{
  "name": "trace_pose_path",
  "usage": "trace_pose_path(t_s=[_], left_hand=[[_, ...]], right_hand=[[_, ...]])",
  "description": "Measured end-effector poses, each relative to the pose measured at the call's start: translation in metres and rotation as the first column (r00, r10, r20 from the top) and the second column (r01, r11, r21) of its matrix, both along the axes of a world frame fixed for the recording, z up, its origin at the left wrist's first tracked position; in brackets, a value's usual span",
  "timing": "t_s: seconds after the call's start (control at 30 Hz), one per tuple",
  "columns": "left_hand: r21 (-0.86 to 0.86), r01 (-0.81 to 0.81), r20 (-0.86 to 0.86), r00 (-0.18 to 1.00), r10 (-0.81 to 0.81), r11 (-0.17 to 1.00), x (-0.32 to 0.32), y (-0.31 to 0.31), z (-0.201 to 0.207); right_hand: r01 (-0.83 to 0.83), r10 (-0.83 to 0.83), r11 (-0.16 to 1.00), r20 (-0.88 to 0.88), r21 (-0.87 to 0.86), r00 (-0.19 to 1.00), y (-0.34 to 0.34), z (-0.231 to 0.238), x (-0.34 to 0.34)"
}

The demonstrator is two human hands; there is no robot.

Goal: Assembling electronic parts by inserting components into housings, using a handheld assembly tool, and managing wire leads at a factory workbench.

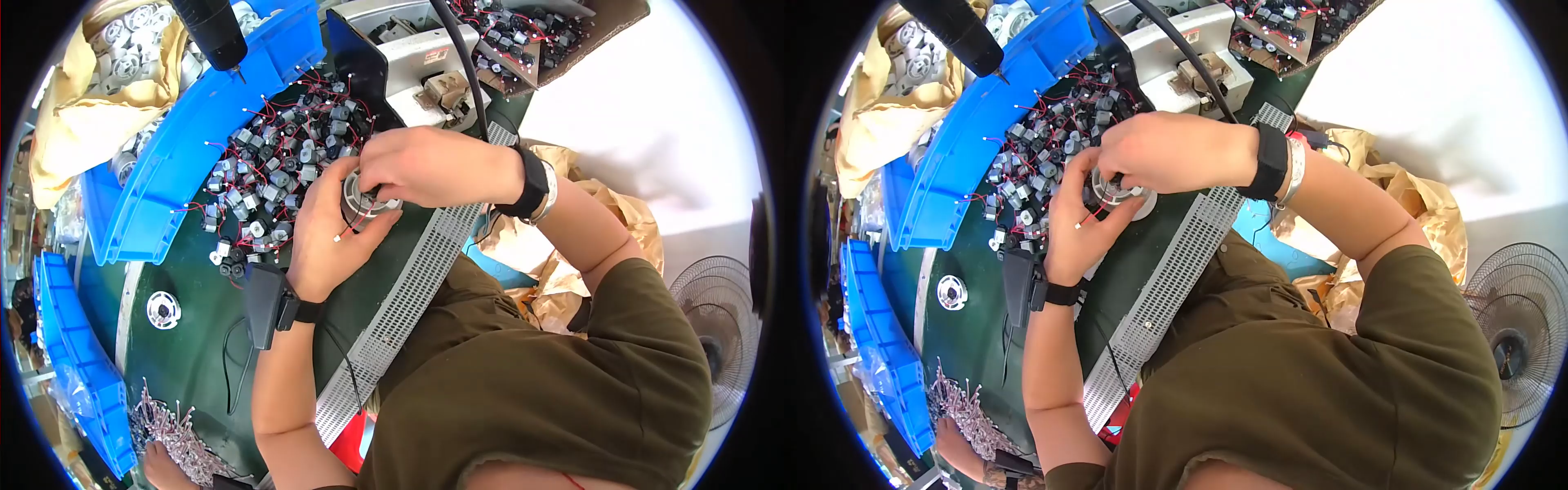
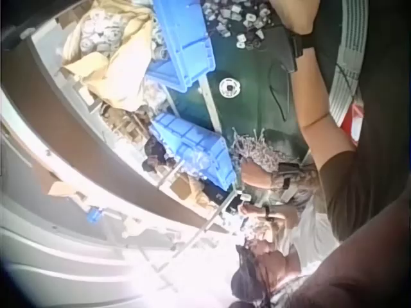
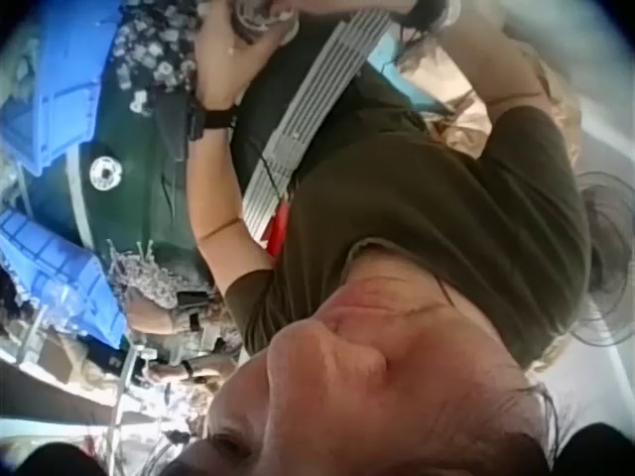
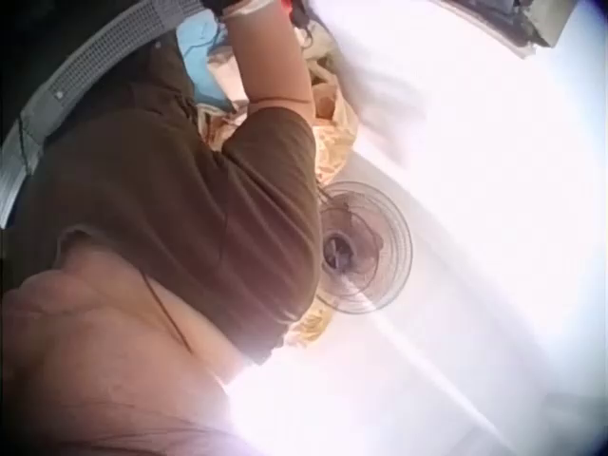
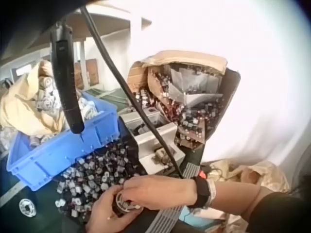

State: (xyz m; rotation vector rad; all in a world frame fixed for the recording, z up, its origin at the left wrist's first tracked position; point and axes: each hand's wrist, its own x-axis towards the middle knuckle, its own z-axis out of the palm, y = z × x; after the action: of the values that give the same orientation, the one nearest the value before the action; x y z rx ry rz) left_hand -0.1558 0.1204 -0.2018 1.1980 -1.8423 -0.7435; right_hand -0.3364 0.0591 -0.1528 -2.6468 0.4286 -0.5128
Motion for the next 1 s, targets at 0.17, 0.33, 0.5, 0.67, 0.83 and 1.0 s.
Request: trace_pose_path(t_s=[0.17, 0.33, 0.5, 0.67, 0.83, 1.0], left_hand=[[-0.081, -0.007, 0.003, 1.0, 0.007, 0.997, 0.008, 0.001, -0.001], [-0.469, 0.055, 0.064, 0.998, -0.028, 0.881, 0.008, 0.002, -0.007], [-0.468, 0.011, 0.083, 0.996, 0.032, 0.884, 0.004, 0.015, -0.013], [-0.5, 0.071, 0.081, 0.996, -0.035, 0.863, -0.002, 0.004, -0.019], [-0.39, 0.04, 0.05, 0.999, -0.023, 0.92, 0.002, 0.009, -0.015], [-0.476, 0.03, 0.123, 0.992, 0.034, 0.879, 0.004, 0.001, -0.013]], right_hand=[[-0.091, 0.09, 0.996, -0.095, -0.008, 0.991, 0.0, 0.016, 0.005], [0.16, -0.292, 0.953, 0.643, 0.257, 0.708, -0.005, 0.05, 0.041], [0.13, -0.293, 0.956, 0.813, 0.263, 0.504, -0.051, 0.089, 0.124], [-0.312, -0.146, 0.867, 0.797, 0.388, 0.586, -0.067, 0.121, 0.108], [-0.274, -0.318, 0.816, 0.791, 0.509, 0.522, -0.02, 0.143, 0.006], [-0.006, -0.525, 0.821, 0.76, 0.57, 0.383, -0.023, 0.083, -0.034]])
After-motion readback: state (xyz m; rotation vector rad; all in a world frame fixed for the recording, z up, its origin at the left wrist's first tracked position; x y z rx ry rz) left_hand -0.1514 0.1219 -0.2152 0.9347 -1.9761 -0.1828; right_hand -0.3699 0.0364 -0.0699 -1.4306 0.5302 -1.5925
